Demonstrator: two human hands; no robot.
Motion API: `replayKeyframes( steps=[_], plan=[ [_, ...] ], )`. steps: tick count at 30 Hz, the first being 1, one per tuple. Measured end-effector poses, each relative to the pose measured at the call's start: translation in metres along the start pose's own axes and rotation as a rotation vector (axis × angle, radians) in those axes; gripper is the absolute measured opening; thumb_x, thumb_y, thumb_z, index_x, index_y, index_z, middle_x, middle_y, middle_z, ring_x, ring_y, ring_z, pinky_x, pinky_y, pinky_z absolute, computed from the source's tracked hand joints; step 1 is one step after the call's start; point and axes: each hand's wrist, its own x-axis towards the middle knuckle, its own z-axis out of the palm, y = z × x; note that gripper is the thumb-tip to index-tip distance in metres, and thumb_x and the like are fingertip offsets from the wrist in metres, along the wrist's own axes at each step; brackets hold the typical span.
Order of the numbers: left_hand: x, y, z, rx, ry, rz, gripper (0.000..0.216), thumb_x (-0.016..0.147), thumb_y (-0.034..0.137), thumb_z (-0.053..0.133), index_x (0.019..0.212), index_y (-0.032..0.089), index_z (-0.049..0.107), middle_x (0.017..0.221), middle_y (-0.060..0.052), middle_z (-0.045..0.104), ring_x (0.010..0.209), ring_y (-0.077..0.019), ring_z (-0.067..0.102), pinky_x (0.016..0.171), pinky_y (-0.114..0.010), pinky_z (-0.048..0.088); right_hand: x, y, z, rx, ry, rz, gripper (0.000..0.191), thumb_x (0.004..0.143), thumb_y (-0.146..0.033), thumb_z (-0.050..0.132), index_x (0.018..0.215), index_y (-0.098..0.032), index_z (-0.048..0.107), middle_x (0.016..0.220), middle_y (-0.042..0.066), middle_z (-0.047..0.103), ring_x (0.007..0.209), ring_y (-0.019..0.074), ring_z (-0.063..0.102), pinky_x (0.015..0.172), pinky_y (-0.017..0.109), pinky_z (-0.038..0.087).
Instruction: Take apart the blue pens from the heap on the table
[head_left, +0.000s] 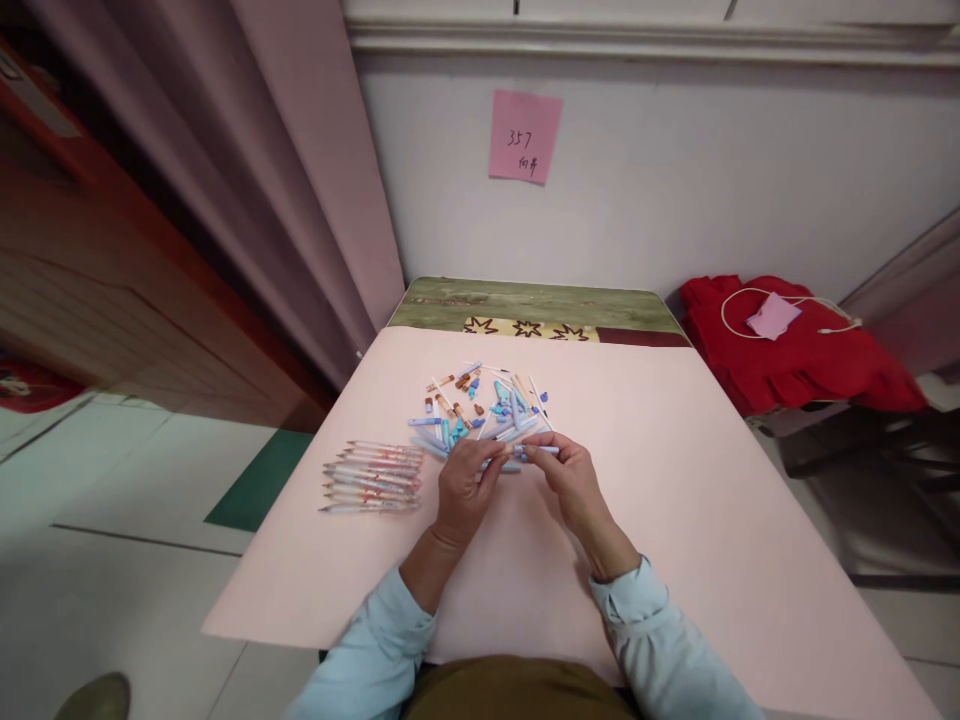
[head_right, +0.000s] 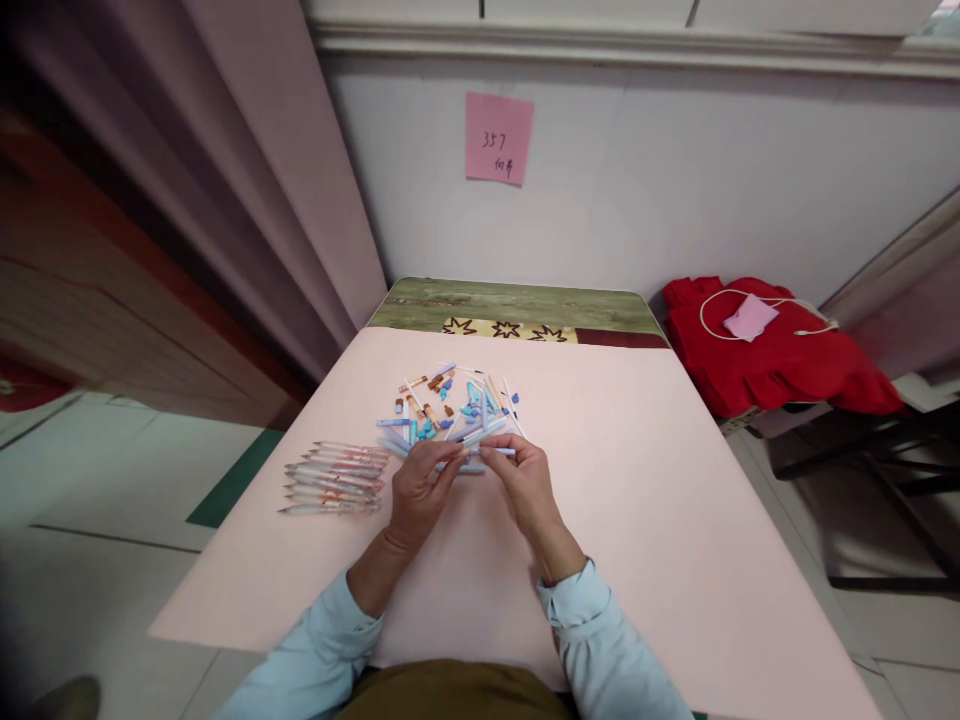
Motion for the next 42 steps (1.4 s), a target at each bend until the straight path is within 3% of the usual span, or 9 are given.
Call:
replayKeyframes(
  steps=[10, 18, 25, 31, 36, 39, 42],
  plan=[
    [0.001, 0.000, -0.001, 0.033, -0.014, 0.031, 0.018, 0.086, 0.016, 0.065, 0.103, 0.022, 0.065, 0.092, -0.004, 0.071, 0.089, -0.0183, 0.066, 0.083, -0.036, 0.052, -0.001, -0.006, 0.000, -0.050, 0.011, 0.010, 0.029, 0.061, -0.036, 0.083, 0.076, -0.016, 0.069, 0.055, -0.003, 0.060, 0.046, 0.0077, 0.041, 0.044, 0.022, 0.031],
    [0.001, 0.002, -0.001, 0.029, -0.022, 0.018, 0.015, 0.088, 0.018, 0.064, 0.102, 0.022, 0.065, 0.092, -0.004, 0.071, 0.089, -0.0182, 0.066, 0.084, -0.036, 0.052, 0.000, -0.004, -0.001, -0.026, -0.010, -0.002, 0.029, 0.060, -0.037, 0.084, 0.076, -0.017, 0.070, 0.060, 0.000, 0.065, 0.053, 0.0113, 0.052, 0.049, 0.022, 0.038],
    [0.001, 0.002, -0.002, 0.020, -0.033, 0.021, 0.013, 0.089, 0.019, 0.063, 0.101, 0.021, 0.065, 0.091, -0.005, 0.072, 0.088, -0.0181, 0.066, 0.083, -0.037, 0.053, -0.001, -0.001, -0.001, -0.051, -0.032, 0.009, 0.030, 0.063, -0.038, 0.083, 0.081, -0.016, 0.071, 0.056, -0.002, 0.062, 0.046, 0.0090, 0.045, 0.044, 0.022, 0.032],
    [0.000, 0.001, -0.001, 0.002, -0.015, 0.000, 0.014, 0.087, 0.017, 0.064, 0.101, 0.021, 0.065, 0.091, -0.005, 0.071, 0.088, -0.0180, 0.066, 0.082, -0.036, 0.053, 0.003, 0.007, -0.004, -0.078, -0.075, -0.100, 0.026, 0.071, -0.038, 0.078, 0.085, -0.018, 0.073, 0.069, 0.002, 0.068, 0.064, 0.0148, 0.058, 0.058, 0.025, 0.044],
    [-0.001, 0.001, 0.000, -0.014, -0.015, -0.022, 0.012, 0.088, 0.021, 0.063, 0.100, 0.020, 0.066, 0.090, -0.005, 0.071, 0.087, -0.0184, 0.067, 0.082, -0.036, 0.054, 0.006, 0.015, -0.008, -0.328, -0.001, -0.266, 0.027, 0.077, -0.044, 0.073, 0.072, -0.018, 0.070, 0.058, -0.002, 0.060, 0.053, 0.0115, 0.047, 0.052, 0.024, 0.036],
    [-0.001, 0.001, 0.001, -0.012, -0.014, -0.049, 0.011, 0.088, 0.023, 0.063, 0.099, 0.020, 0.066, 0.090, -0.005, 0.071, 0.087, -0.0187, 0.067, 0.081, -0.036, 0.054, 0.007, 0.015, -0.009, -0.384, 0.014, -0.284, 0.033, 0.078, -0.049, 0.071, 0.067, -0.018, 0.068, 0.055, -0.002, 0.058, 0.053, 0.0123, 0.048, 0.052, 0.025, 0.037],
    [-0.001, 0.001, 0.000, -0.017, -0.009, -0.076, 0.012, 0.088, 0.024, 0.063, 0.099, 0.020, 0.066, 0.090, -0.006, 0.071, 0.087, -0.0188, 0.067, 0.080, -0.035, 0.055, 0.006, 0.012, -0.008, -0.283, -0.001, -0.226, 0.035, 0.075, -0.051, 0.074, 0.085, -0.018, 0.071, 0.064, 0.001, 0.064, 0.059, 0.0153, 0.056, 0.057, 0.026, 0.043]
  ],
)
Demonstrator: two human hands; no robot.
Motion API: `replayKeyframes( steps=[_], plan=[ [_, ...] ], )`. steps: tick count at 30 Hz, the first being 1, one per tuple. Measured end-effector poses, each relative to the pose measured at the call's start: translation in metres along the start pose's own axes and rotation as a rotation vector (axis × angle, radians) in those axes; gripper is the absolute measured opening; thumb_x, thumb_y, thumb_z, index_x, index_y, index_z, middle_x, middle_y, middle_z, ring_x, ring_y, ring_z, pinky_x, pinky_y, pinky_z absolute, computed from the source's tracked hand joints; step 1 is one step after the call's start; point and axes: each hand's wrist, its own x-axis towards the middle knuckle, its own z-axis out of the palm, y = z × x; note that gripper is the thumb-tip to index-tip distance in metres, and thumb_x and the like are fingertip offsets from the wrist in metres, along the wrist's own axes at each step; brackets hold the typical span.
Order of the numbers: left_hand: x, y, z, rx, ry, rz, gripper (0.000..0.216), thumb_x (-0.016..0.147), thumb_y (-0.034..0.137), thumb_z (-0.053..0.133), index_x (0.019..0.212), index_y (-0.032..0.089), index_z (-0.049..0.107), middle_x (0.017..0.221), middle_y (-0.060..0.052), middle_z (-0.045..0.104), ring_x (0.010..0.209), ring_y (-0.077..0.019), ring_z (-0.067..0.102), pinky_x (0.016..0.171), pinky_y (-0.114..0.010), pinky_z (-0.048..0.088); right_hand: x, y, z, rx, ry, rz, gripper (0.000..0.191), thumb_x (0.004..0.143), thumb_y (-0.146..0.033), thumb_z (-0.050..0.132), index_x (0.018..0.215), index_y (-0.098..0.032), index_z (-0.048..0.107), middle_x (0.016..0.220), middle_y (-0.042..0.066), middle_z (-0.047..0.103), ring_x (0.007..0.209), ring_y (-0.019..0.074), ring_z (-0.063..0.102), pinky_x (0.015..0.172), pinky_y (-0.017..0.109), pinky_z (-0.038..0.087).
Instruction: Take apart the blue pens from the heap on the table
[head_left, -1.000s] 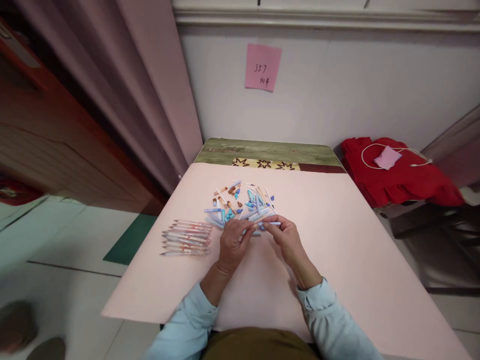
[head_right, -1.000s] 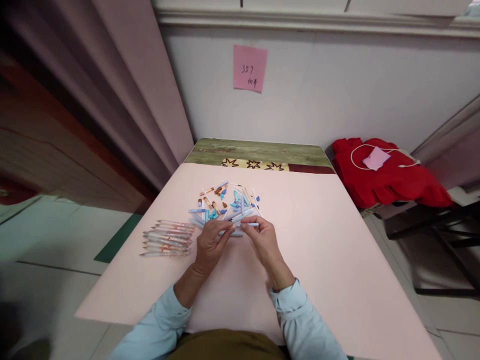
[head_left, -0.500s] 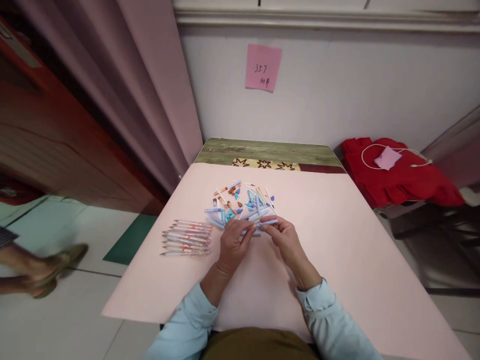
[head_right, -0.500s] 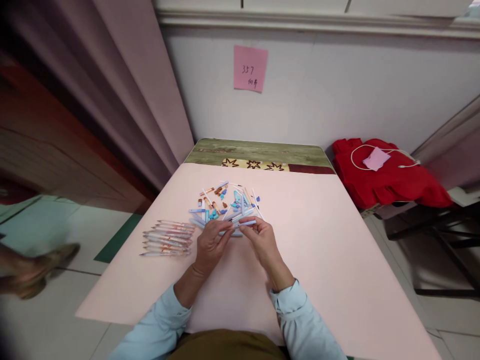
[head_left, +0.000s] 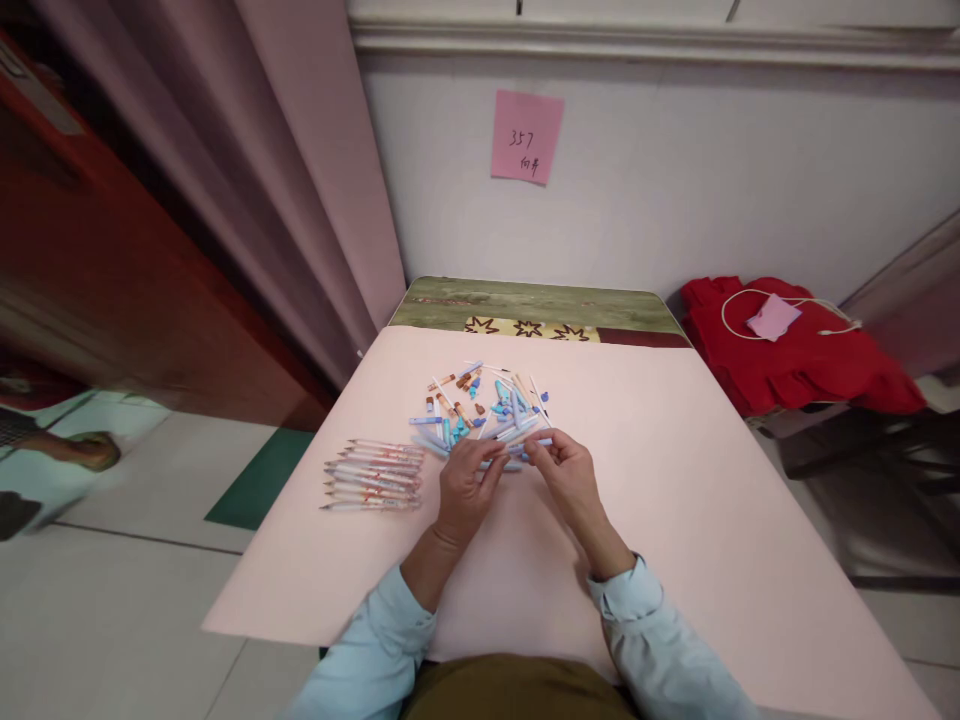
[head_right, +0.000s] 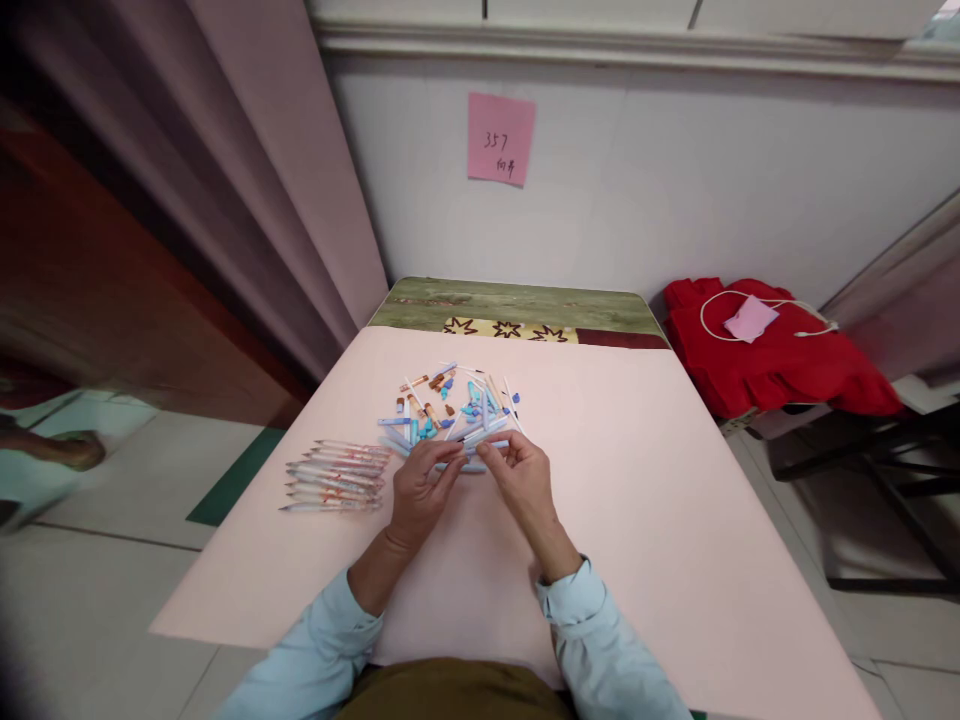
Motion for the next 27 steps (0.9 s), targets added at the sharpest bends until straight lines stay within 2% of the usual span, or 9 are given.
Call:
replayKeyframes(
  steps=[3, 8, 12, 17, 19, 21, 22, 25, 27],
  plan=[
    [0.000, 0.000, -0.001, 0.006, -0.002, -0.001, 0.010, 0.089, 0.024, 0.063, 0.098, 0.021, 0.066, 0.090, -0.006, 0.071, 0.086, -0.0187, 0.067, 0.080, -0.035, 0.055, 0.000, -0.005, 0.001, 0.087, -0.001, 0.033, 0.040, 0.073, -0.050, 0.075, 0.097, -0.018, 0.069, 0.071, 0.002, 0.068, 0.064, 0.0169, 0.061, 0.061, 0.027, 0.046],
    [-0.002, 0.000, 0.001, 0.021, -0.006, 0.013, 0.012, 0.088, 0.023, 0.064, 0.100, 0.021, 0.065, 0.091, -0.006, 0.071, 0.087, -0.0191, 0.068, 0.082, -0.036, 0.055, 0.001, -0.004, -0.002, -0.073, 0.047, -0.013, 0.038, 0.080, -0.053, 0.067, 0.066, -0.018, 0.064, 0.055, -0.001, 0.057, 0.050, 0.0115, 0.046, 0.050, 0.024, 0.035],
    [-0.005, -0.002, 0.003, -0.012, 0.016, -0.034, 0.020, 0.087, 0.025, 0.066, 0.106, 0.019, 0.063, 0.094, -0.006, 0.070, 0.086, -0.0175, 0.069, 0.081, -0.033, 0.057, 0.001, 0.002, -0.004, -0.165, 0.059, -0.028, 0.043, 0.081, -0.055, 0.065, 0.060, -0.018, 0.060, 0.050, -0.004, 0.049, 0.048, 0.0102, 0.038, 0.048, 0.024, 0.028],
    [-0.002, 0.006, 0.000, -0.072, -0.020, -0.120, 0.012, 0.087, 0.026, 0.065, 0.097, 0.020, 0.068, 0.088, -0.005, 0.070, 0.083, -0.0168, 0.067, 0.077, -0.030, 0.057, 0.001, -0.001, -0.001, -0.064, 0.044, -0.044, 0.041, 0.080, -0.054, 0.067, 0.061, -0.018, 0.059, 0.053, -0.003, 0.051, 0.051, 0.0108, 0.041, 0.051, 0.024, 0.032],
    [0.000, 0.019, 0.000, -0.157, 0.003, -0.239, 0.012, 0.086, 0.028, 0.067, 0.094, 0.020, 0.069, 0.086, -0.005, 0.070, 0.083, -0.0173, 0.067, 0.076, -0.030, 0.056, 0.001, -0.006, -0.002, 0.034, 0.002, -0.036, 0.033, 0.078, -0.051, 0.070, 0.081, -0.018, 0.067, 0.058, -0.003, 0.054, 0.055, 0.0117, 0.046, 0.053, 0.024, 0.035],
    [0.000, 0.035, 0.005, -0.347, -0.018, -0.421, 0.014, 0.085, 0.032, 0.067, 0.091, 0.019, 0.068, 0.083, -0.005, 0.071, 0.077, -0.0164, 0.067, 0.071, -0.029, 0.055, 0.002, -0.010, -0.006, 0.110, -0.047, 0.001, 0.039, 0.077, -0.050, 0.072, 0.099, -0.018, 0.070, 0.062, -0.003, 0.057, 0.056, 0.0120, 0.048, 0.053, 0.024, 0.037],
    [-0.002, 0.043, 0.009, -0.473, -0.056, -0.526, 0.017, 0.085, 0.034, 0.068, 0.090, 0.018, 0.067, 0.079, -0.005, 0.071, 0.073, -0.0160, 0.067, 0.069, -0.028, 0.054, 0.002, -0.012, -0.009, 0.134, -0.069, 0.029, 0.041, 0.077, -0.050, 0.072, 0.101, -0.017, 0.071, 0.062, -0.003, 0.057, 0.055, 0.0115, 0.047, 0.051, 0.023, 0.036],
    [-0.008, 0.060, 0.022, -0.808, -0.156, -0.862, 0.028, 0.084, 0.042, 0.067, 0.091, 0.016, 0.061, 0.071, -0.004, 0.072, 0.052, -0.0109, 0.059, 0.052, -0.023, 0.048, 0.004, -0.011, -0.017, 0.171, -0.117, 0.134, 0.037, 0.074, -0.050, 0.075, 0.085, -0.015, 0.073, 0.058, -0.002, 0.056, 0.047, 0.0092, 0.043, 0.044, 0.022, 0.033],
    [-0.011, 0.062, 0.028, -0.958, -0.186, -1.000, 0.032, 0.081, 0.045, 0.069, 0.089, 0.016, 0.059, 0.073, -0.006, 0.072, 0.048, -0.0095, 0.055, 0.047, -0.022, 0.045, 0.005, -0.008, -0.019, 0.214, -0.146, 0.197, 0.036, 0.072, -0.050, 0.076, 0.078, -0.015, 0.071, 0.056, -0.003, 0.057, 0.044, 0.0090, 0.043, 0.041, 0.022, 0.033]
  ],
)
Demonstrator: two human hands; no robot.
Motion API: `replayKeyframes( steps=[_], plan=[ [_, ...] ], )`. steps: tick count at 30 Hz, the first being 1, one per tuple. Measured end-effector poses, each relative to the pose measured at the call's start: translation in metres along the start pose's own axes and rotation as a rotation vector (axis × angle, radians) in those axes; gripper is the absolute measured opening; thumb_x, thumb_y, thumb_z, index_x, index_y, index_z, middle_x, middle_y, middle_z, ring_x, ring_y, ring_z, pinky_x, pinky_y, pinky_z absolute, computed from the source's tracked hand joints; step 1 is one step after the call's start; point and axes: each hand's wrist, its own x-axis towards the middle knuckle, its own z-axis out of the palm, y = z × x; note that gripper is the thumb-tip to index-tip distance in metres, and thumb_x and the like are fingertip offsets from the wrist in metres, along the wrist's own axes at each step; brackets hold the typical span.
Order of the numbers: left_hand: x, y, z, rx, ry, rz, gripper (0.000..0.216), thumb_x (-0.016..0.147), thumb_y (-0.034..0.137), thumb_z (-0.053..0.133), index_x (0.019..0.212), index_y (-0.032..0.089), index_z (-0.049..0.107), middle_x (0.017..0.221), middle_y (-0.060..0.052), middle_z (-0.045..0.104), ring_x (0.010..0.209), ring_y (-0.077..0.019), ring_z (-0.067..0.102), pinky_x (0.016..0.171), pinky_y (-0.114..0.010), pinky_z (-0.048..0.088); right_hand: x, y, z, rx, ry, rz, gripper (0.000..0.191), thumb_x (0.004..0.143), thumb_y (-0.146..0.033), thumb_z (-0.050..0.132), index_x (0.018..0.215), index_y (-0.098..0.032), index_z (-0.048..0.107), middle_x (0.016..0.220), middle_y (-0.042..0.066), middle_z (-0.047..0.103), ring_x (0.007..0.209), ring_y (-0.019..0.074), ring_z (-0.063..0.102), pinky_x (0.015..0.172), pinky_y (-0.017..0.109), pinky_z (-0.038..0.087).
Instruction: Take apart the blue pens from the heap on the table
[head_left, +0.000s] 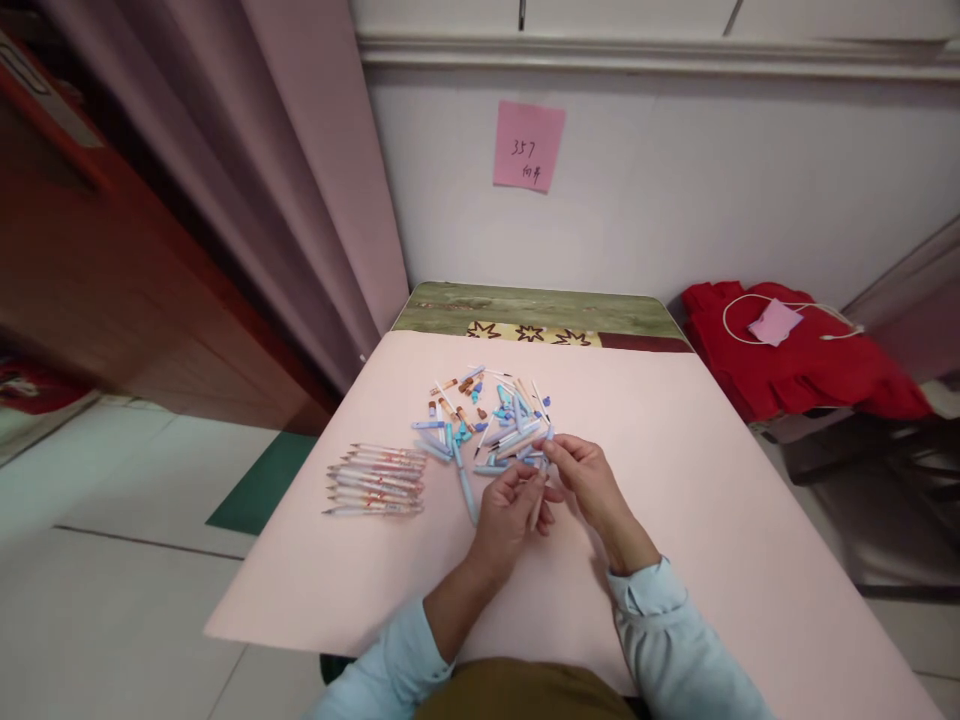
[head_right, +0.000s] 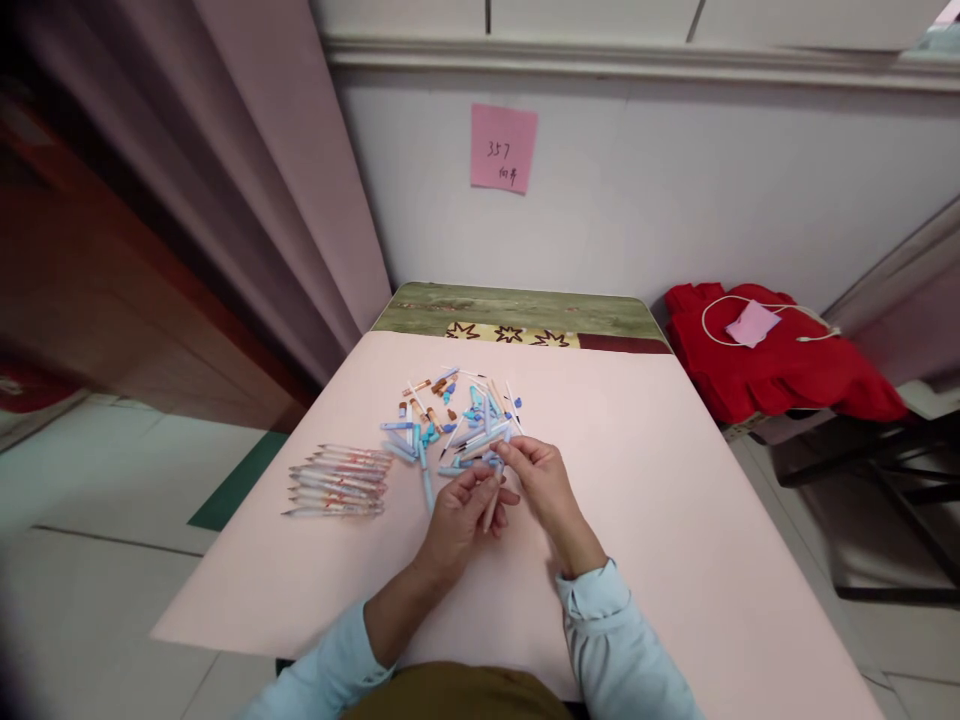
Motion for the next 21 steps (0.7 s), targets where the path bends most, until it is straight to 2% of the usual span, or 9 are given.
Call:
replayKeyframes(
  steps=[4, 7, 9, 11, 13, 15, 17, 21],
  plan=[
    [0.004, 0.002, -0.005, -0.106, -0.022, -0.091, 0.033, 0.076, 0.043, 0.075, 0.084, 0.014, 0.059, 0.073, -0.006, 0.072, 0.047, -0.0083, 0.054, 0.042, -0.019, 0.042, 0.004, 0.005, 0.001, 0.080, 0.004, 0.025, 0.036, 0.069, -0.050, 0.078, 0.078, -0.016, 0.071, 0.059, -0.002, 0.059, 0.046, 0.0098, 0.046, 0.043, 0.023, 0.036],
    [0.003, 0.012, -0.009, -0.156, -0.029, -0.152, 0.032, 0.076, 0.041, 0.074, 0.084, 0.012, 0.062, 0.068, -0.005, 0.069, 0.041, -0.0056, 0.049, 0.035, -0.015, 0.032, 0.004, 0.004, 0.004, 0.074, 0.014, 0.010, 0.040, 0.069, -0.050, 0.079, 0.086, -0.014, 0.074, 0.051, -0.005, 0.050, 0.043, 0.0063, 0.035, 0.040, 0.020, 0.026],
    [0.001, 0.019, -0.012, -0.235, -0.056, -0.246, 0.031, 0.076, 0.038, 0.074, 0.083, 0.010, 0.064, 0.064, -0.004, 0.067, 0.039, -0.0033, 0.046, 0.034, -0.014, 0.027, 0.003, 0.002, 0.005, 0.105, -0.004, 0.024, 0.044, 0.071, -0.050, 0.077, 0.095, -0.014, 0.074, 0.048, -0.008, 0.042, 0.041, 0.0046, 0.023, 0.039, 0.020, 0.016],
    [-0.002, 0.023, -0.015, -0.324, -0.090, -0.338, 0.028, 0.075, 0.034, 0.075, 0.079, 0.009, 0.064, 0.063, -0.002, 0.064, 0.038, -0.0013, 0.043, 0.034, -0.013, 0.026, 0.005, 0.001, 0.003, 0.143, -0.010, 0.023, 0.046, 0.074, -0.051, 0.075, 0.102, -0.015, 0.072, 0.050, -0.008, 0.042, 0.041, 0.0043, 0.016, 0.039, 0.021, 0.011],
    [-0.005, 0.024, -0.018, -0.353, -0.090, -0.336, 0.027, 0.075, 0.033, 0.075, 0.079, 0.009, 0.063, 0.063, -0.002, 0.064, 0.038, -0.0015, 0.043, 0.034, -0.013, 0.027, 0.013, -0.001, 0.000, 0.112, 0.024, -0.004, 0.045, 0.076, -0.051, 0.072, 0.103, -0.015, 0.072, 0.053, -0.007, 0.047, 0.041, 0.0048, 0.018, 0.039, 0.021, 0.013],
    [-0.006, 0.023, -0.022, -0.321, -0.049, -0.232, 0.029, 0.076, 0.036, 0.075, 0.082, 0.010, 0.063, 0.064, -0.003, 0.066, 0.038, -0.0041, 0.046, 0.033, -0.015, 0.029, 0.027, -0.001, 0.001, -0.024, 0.084, -0.068, 0.039, 0.077, -0.050, 0.070, 0.095, -0.015, 0.072, 0.056, -0.004, 0.054, 0.043, 0.0066, 0.030, 0.042, 0.021, 0.022],
    [-0.006, 0.022, -0.024, -0.290, -0.008, -0.140, 0.030, 0.077, 0.038, 0.074, 0.086, 0.012, 0.061, 0.066, -0.003, 0.067, 0.041, -0.0065, 0.050, 0.034, -0.016, 0.033, 0.047, -0.001, 0.009, -0.253, 0.131, -0.154, 0.032, 0.076, -0.047, 0.071, 0.083, -0.015, 0.072, 0.062, -0.001, 0.061, 0.052, 0.0105, 0.047, 0.049, 0.022, 0.034],
    [-0.006, 0.025, -0.026, -0.267, 0.039, -0.087, 0.032, 0.077, 0.040, 0.075, 0.086, 0.015, 0.058, 0.068, -0.002, 0.068, 0.045, -0.0075, 0.052, 0.035, -0.016, 0.037, 0.079, 0.004, 0.042, -0.840, 0.091, -0.194, 0.020, 0.076, -0.036, 0.071, 0.083, -0.018, 0.074, 0.066, 0.000, 0.068, 0.062, 0.0147, 0.059, 0.061, 0.024, 0.041]
  ],
)
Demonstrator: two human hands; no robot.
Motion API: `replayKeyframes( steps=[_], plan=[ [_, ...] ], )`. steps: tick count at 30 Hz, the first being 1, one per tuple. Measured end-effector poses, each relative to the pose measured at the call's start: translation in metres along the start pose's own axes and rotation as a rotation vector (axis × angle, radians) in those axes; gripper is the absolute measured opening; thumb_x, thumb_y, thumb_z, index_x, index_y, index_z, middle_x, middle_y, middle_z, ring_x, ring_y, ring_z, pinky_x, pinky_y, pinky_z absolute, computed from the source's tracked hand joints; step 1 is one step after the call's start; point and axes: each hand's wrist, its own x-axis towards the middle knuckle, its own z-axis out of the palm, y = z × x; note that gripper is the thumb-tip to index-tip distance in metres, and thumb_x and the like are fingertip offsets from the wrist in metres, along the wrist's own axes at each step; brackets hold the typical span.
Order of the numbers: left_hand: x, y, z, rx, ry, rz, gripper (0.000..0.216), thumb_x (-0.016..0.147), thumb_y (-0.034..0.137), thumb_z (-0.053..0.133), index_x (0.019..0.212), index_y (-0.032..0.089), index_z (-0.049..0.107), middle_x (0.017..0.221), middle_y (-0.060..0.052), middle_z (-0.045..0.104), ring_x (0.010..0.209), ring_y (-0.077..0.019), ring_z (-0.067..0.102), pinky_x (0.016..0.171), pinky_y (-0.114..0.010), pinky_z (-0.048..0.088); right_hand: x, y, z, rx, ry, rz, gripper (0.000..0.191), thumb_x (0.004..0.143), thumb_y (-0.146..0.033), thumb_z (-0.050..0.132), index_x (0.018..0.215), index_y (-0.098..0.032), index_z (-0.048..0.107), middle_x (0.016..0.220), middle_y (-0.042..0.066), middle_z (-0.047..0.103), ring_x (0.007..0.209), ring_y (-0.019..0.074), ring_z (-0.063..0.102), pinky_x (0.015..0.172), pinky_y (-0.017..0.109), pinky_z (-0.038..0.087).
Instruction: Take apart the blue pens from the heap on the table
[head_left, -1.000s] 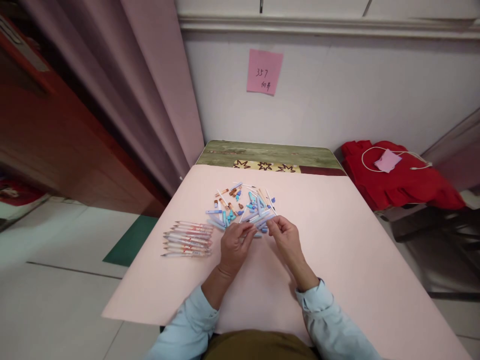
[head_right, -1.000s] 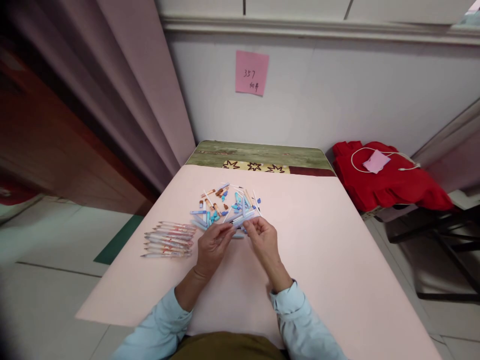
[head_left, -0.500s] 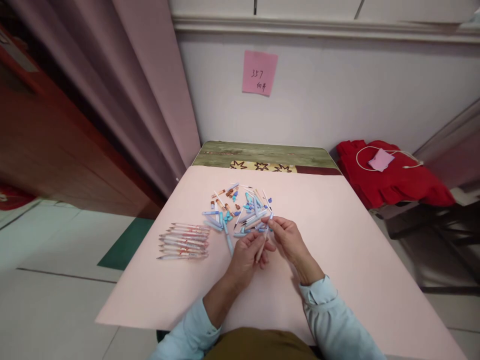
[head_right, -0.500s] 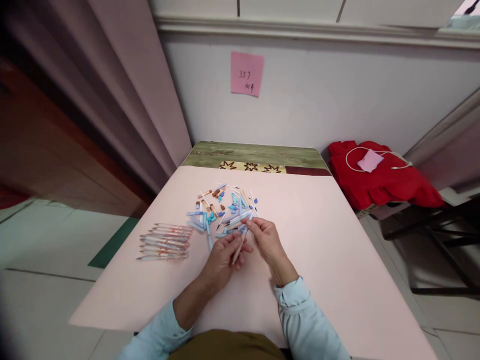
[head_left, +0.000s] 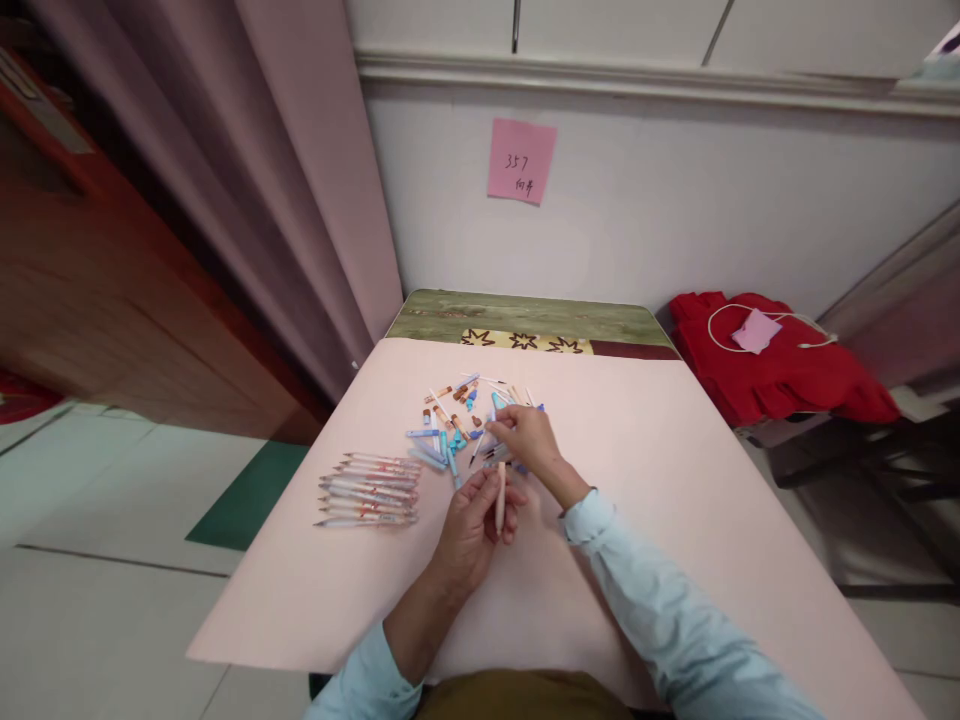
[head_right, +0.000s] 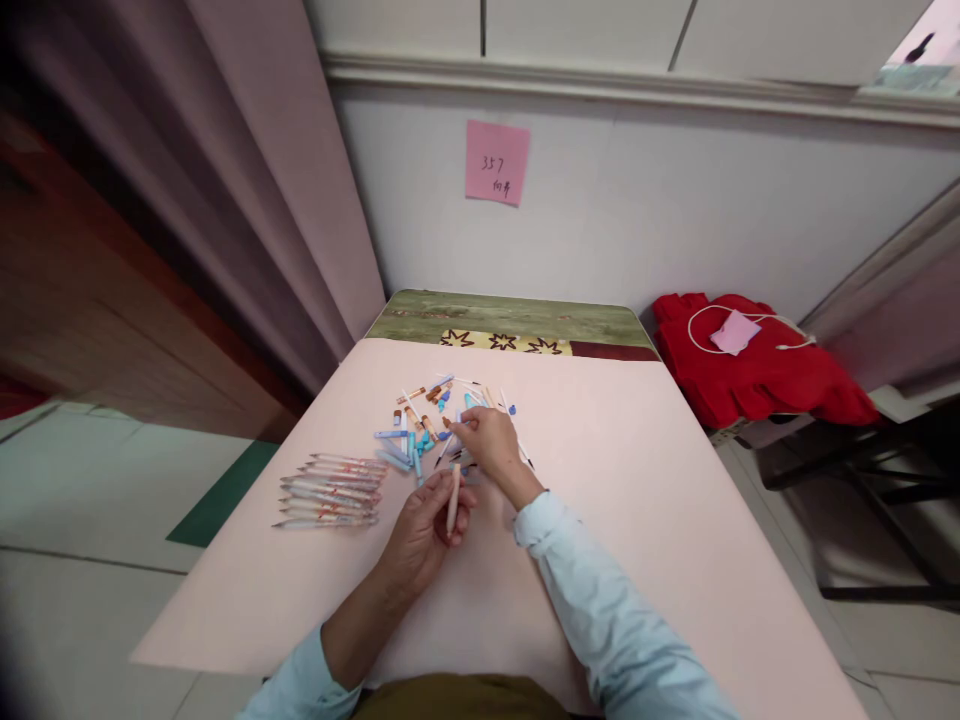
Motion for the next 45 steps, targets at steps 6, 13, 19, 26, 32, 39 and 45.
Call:
replayKeyframes(
  steps=[6, 13, 19, 26, 32, 39, 45],
  plan=[
    [0.001, 0.009, -0.010, 0.004, 0.045, 0.062, 0.031, 0.077, 0.037, 0.076, 0.090, 0.015, 0.059, 0.071, -0.003, 0.069, 0.049, -0.0088, 0.055, 0.038, -0.018, 0.042, 0.022, -0.009, 0.001, -0.384, 0.015, 0.003, 0.023, 0.085, -0.038, 0.061, 0.097, -0.025, 0.075, 0.087, 0.001, 0.076, 0.080, 0.0151, 0.068, 0.070, 0.021, 0.044],
    [0.013, 0.021, -0.012, -0.178, 0.153, 0.003, 0.020, 0.078, 0.021, 0.074, 0.093, 0.013, 0.064, 0.087, -0.009, 0.074, 0.071, -0.0154, 0.070, 0.072, -0.029, 0.060, 0.061, 0.009, -0.034, -0.584, 0.040, 0.139, 0.018, 0.077, -0.024, 0.060, 0.083, -0.019, 0.076, 0.086, 0.010, 0.076, 0.082, 0.0213, 0.069, 0.068, 0.026, 0.046],
    [0.013, 0.028, -0.008, -0.206, 0.094, 0.000, 0.016, 0.082, 0.014, 0.067, 0.098, 0.011, 0.066, 0.098, -0.013, 0.075, 0.090, -0.0221, 0.072, 0.088, -0.038, 0.058, 0.067, 0.002, -0.023, -0.684, -0.034, 0.143, 0.024, 0.076, -0.025, 0.063, 0.093, -0.016, 0.076, 0.097, 0.016, 0.074, 0.094, 0.0261, 0.069, 0.077, 0.030, 0.049],
    [0.013, 0.029, -0.006, -0.178, 0.078, 0.005, 0.019, 0.082, 0.015, 0.067, 0.100, 0.010, 0.068, 0.099, -0.013, 0.075, 0.091, -0.0225, 0.072, 0.090, -0.039, 0.057, 0.065, -0.007, -0.023, -0.687, -0.090, 0.166, 0.028, 0.070, -0.024, 0.070, 0.095, -0.014, 0.076, 0.098, 0.019, 0.074, 0.093, 0.0281, 0.070, 0.079, 0.032, 0.051],
    [0.012, 0.028, -0.006, -0.162, 0.094, -0.002, 0.018, 0.081, 0.014, 0.068, 0.098, 0.010, 0.068, 0.097, -0.013, 0.075, 0.089, -0.0220, 0.072, 0.087, -0.037, 0.058, 0.067, -0.006, -0.018, -0.567, -0.096, 0.188, 0.025, 0.059, -0.024, 0.079, 0.082, -0.015, 0.077, 0.089, 0.016, 0.075, 0.091, 0.0277, 0.069, 0.077, 0.031, 0.050],
    [0.009, 0.032, 0.002, -0.117, 0.108, 0.007, 0.020, 0.080, 0.015, 0.069, 0.099, 0.010, 0.068, 0.095, -0.013, 0.075, 0.086, -0.0216, 0.073, 0.085, -0.036, 0.058, 0.049, -0.002, -0.040, -0.141, -0.126, 0.174, 0.019, 0.073, -0.033, 0.069, 0.073, -0.014, 0.073, 0.064, 0.006, 0.069, 0.059, 0.0154, 0.060, 0.056, 0.024, 0.044],
    [0.009, 0.027, 0.016, -0.056, 0.086, 0.000, 0.023, 0.076, 0.017, 0.074, 0.097, 0.011, 0.068, 0.093, -0.012, 0.075, 0.079, -0.0187, 0.071, 0.084, -0.035, 0.058, 0.000, -0.001, -0.060, 0.541, -0.336, 0.204, 0.036, 0.075, -0.049, 0.067, 0.078, -0.013, 0.067, 0.042, -0.008, 0.044, 0.036, 0.0054, 0.024, 0.036, 0.019, 0.021]
  ],
)
